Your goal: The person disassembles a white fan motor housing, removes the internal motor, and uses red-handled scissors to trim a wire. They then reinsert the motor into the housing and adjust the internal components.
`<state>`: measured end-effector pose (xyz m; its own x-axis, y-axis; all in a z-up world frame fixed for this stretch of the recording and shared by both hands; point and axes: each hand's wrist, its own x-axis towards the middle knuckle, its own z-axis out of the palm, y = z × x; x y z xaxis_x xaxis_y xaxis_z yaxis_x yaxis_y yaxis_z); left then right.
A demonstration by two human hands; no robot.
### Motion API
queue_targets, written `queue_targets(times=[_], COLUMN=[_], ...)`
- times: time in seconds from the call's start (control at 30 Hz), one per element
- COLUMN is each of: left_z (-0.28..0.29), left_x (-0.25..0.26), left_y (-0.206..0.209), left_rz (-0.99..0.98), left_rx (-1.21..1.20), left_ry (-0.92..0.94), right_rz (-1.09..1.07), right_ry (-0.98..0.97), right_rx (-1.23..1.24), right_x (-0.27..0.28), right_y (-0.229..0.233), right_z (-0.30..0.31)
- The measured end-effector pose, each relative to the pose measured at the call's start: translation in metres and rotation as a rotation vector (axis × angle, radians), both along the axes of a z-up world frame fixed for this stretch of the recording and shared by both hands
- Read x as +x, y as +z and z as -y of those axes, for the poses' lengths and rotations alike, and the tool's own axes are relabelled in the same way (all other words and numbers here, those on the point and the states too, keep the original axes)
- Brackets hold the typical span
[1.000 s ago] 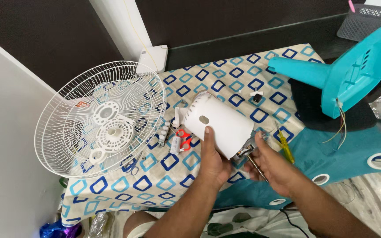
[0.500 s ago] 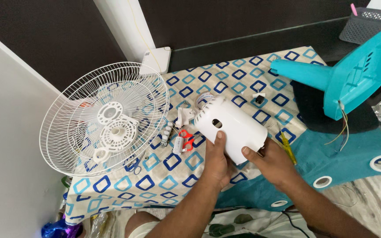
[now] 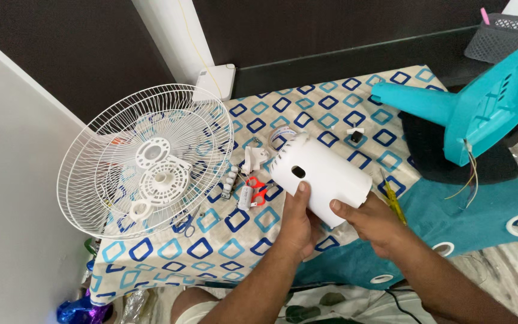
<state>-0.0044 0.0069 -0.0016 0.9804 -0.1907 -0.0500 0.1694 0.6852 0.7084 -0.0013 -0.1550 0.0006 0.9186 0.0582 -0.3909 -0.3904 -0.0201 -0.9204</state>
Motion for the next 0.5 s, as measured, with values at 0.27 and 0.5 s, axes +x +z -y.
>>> queue_targets(times=[0.27,0.5], left_z=[-0.008,-0.012], left_x=[0.005,0.008], left_y=[-0.007,-0.016], left_rz=[-0.051,0.033], left_rx=[-0.067,-0.026], left_ry=[0.032,-0.021], right_rz=[-0.054,-0.038], right_ry=[0.049,0.087], right_rx=[0.002,-0.033], right_x=[-0.002,0.0], right_y=[0.009,0.009], right_z=[0.006,0.01])
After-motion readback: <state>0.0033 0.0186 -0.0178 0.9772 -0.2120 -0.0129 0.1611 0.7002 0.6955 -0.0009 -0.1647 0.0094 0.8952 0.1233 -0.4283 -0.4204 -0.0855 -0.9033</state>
